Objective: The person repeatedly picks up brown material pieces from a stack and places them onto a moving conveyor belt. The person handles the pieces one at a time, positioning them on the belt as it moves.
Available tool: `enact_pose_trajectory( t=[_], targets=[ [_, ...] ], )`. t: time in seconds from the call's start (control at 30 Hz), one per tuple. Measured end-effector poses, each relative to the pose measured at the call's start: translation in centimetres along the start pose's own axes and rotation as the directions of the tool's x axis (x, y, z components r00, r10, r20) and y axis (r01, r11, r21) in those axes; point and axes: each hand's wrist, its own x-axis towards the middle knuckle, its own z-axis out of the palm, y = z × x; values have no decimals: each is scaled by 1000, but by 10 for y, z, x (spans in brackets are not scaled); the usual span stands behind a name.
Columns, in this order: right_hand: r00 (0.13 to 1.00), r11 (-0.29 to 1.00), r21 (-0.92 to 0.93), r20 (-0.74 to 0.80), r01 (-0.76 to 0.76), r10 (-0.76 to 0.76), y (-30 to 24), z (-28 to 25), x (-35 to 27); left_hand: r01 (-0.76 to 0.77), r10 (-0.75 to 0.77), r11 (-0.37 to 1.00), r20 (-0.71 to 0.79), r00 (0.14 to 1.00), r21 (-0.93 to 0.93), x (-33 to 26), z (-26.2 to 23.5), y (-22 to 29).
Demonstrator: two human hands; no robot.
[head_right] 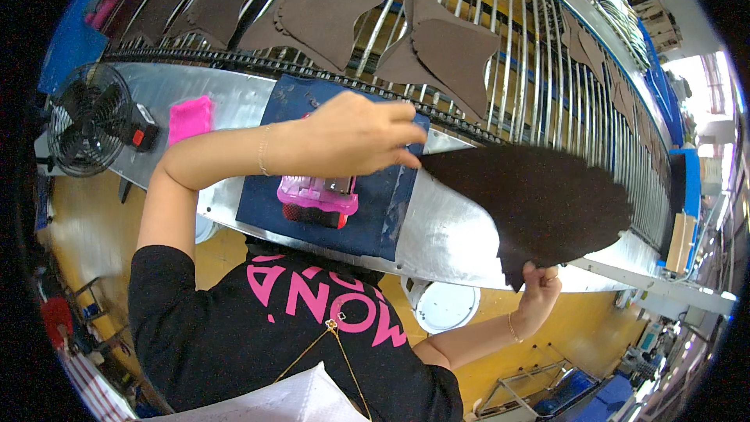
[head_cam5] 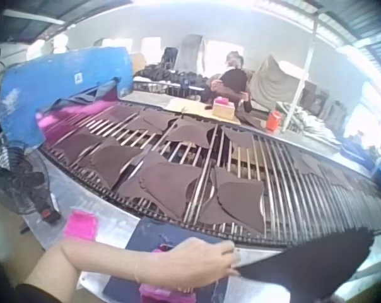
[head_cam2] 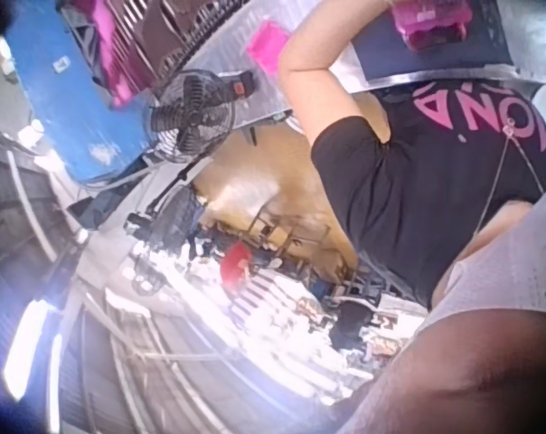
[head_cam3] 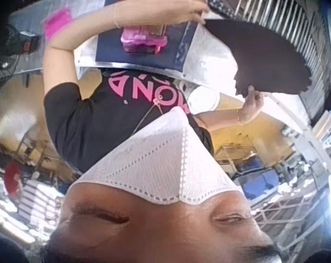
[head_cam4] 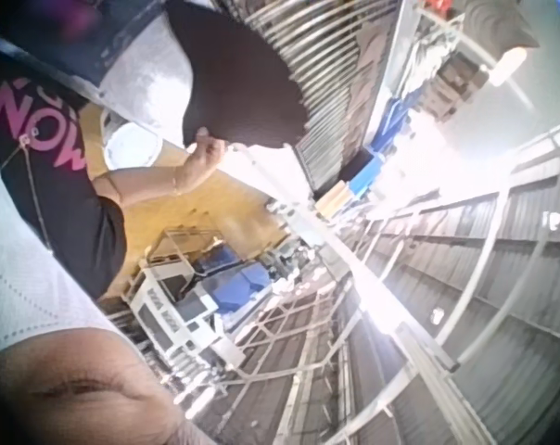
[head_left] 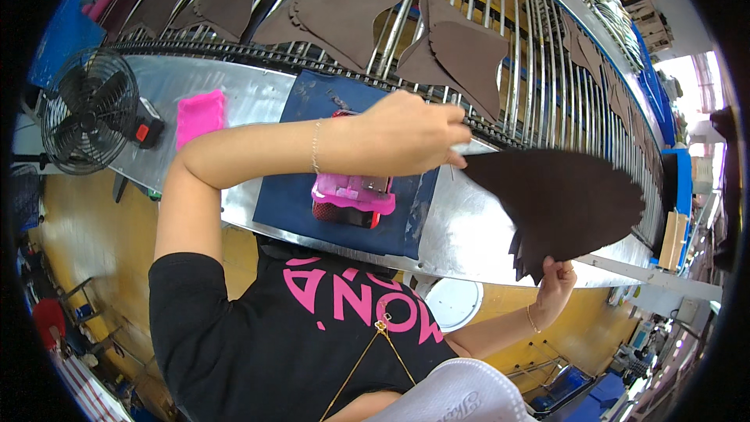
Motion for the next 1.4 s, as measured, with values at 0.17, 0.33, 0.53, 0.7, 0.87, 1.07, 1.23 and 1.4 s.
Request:
enact_pose_trajectory(
  t=[0.17, 0.33, 0.53, 0.7, 0.87, 1.07, 1.23, 1.4],
  targets=[
    [988, 896, 441, -117, -42, 104, 1, 50, 71, 155, -169, 984, -161, 972, -93, -5, -46, -8],
    [990, 707, 707, -110, 17, 85, 57, 87, 192, 365, -386, 915, -107, 916, -169, -34, -55, -19],
    [978, 572, 815, -34, -91, 205, 116, 125, 307, 501, -534, 841, -158, 831, -206, -66, -65, -27],
    [942, 545, 816, 0, -193, 334, 136, 147, 336, 586, -638, 765, -191, 746, -266, -95, -71, -32],
    [912, 612, 742, 1, -275, 409, 154, 140, 334, 637, -698, 703, -139, 702, -316, -96, -72, -34],
    [907, 982, -97, -405, -165, 112, 96, 143, 285, 617, -690, 711, -164, 705, -337, -95, -64, -33],
    [735, 903, -426, -628, -51, -255, 47, 82, 190, 569, -672, 713, -169, 720, -410, -97, -56, -42],
    [571, 406, -644, -764, -648, -300, 108, -23, 101, 548, -674, 691, -145, 725, -472, -98, -51, -48]
  ],
)
